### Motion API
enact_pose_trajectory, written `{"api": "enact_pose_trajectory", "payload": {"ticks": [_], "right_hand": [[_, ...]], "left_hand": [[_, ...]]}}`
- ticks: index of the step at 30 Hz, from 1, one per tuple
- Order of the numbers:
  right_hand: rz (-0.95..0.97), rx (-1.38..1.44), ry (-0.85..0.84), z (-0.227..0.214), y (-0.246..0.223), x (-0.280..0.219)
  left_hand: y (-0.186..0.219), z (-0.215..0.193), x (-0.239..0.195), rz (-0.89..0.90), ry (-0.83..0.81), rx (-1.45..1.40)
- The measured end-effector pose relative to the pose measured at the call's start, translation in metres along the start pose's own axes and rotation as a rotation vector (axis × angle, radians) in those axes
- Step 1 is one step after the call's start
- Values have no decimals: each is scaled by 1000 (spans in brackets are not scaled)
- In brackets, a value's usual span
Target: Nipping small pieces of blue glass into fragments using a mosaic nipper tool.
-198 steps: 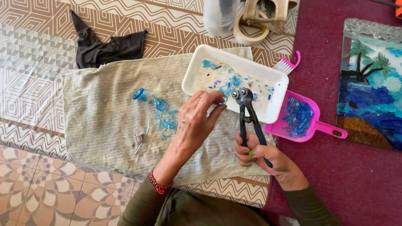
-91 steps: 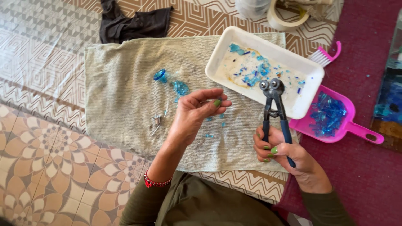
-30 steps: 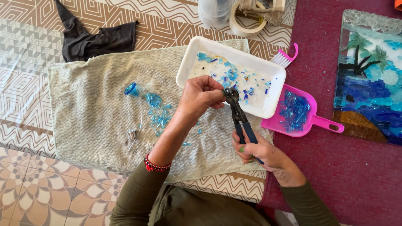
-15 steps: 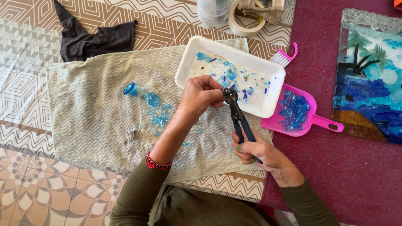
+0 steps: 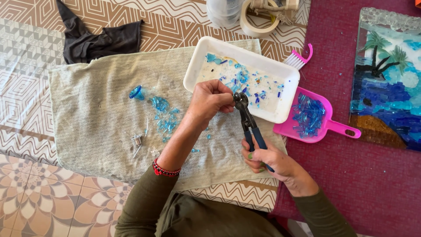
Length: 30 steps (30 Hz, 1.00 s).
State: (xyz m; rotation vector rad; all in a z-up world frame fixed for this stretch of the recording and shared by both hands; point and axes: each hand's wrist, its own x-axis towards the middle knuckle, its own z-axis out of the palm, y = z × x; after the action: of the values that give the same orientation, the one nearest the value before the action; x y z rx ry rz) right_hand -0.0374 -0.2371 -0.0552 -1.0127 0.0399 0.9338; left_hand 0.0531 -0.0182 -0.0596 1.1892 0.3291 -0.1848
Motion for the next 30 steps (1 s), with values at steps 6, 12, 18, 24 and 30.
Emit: {"api": "enact_pose_trajectory", "payload": {"ticks": [6,12,18,24,30], "right_hand": [[0,7,20,-1,-2,-1],[14,6,37,-2,2,0],[16,44,-3,3,4,0],[45,31,-60,8,-7,-5],[42,7,-47,5,-2,-4]], "left_hand": [[-3,-1,2,-6,-1,1],[-2,-2,-1,-4,0,11],[0,0,-1,-15,4,-18],[2,0,-5,-66,17,-61],[5,0,-6,-74,22,-55]]}}
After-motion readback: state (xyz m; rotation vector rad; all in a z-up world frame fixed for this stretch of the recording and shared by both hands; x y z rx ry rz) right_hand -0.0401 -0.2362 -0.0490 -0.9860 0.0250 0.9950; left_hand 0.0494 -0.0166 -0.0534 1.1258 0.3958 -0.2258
